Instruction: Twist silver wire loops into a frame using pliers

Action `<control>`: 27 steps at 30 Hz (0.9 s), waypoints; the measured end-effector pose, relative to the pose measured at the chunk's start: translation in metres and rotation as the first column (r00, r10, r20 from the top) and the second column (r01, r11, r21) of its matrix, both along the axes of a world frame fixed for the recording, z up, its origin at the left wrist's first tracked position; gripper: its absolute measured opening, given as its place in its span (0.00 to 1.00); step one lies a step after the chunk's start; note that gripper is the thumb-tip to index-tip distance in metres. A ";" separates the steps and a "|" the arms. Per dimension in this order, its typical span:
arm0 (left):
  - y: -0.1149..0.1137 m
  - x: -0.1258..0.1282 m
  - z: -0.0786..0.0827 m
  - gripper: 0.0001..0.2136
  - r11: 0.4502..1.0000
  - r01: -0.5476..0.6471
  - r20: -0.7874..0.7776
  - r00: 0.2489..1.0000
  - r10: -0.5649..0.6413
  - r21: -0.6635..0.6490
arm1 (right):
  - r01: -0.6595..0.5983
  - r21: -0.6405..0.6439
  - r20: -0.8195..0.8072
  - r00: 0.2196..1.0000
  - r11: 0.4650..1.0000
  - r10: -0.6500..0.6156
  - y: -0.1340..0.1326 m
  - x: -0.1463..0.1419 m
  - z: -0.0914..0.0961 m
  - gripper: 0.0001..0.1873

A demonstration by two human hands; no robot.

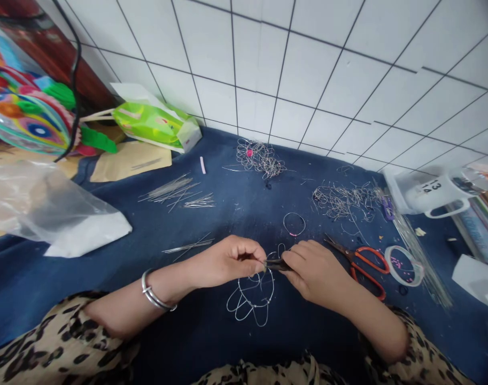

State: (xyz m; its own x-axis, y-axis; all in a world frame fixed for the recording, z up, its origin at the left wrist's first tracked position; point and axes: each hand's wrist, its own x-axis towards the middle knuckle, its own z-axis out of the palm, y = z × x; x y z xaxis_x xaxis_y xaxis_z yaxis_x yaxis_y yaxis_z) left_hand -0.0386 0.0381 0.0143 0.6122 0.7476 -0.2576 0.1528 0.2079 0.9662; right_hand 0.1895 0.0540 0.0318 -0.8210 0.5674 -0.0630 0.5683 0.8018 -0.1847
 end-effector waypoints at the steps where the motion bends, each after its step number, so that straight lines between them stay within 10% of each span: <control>1: 0.000 0.000 0.000 0.06 1.000 -0.002 -0.001 1.000 0.002 -0.002 | -0.001 0.014 0.008 1.000 1.000 0.001 0.000 0.000 0.000 0.09; 17: -0.002 0.003 0.003 0.06 0.996 -0.066 0.005 0.998 0.067 -0.062 | 0.018 0.136 0.025 0.999 0.991 -0.021 -0.006 -0.002 -0.009 0.08; 27: -0.004 0.008 -0.001 0.05 0.972 -0.214 0.067 0.973 0.221 -0.094 | 0.186 -0.094 -0.101 0.976 0.978 -0.195 -0.008 -0.006 -0.014 0.11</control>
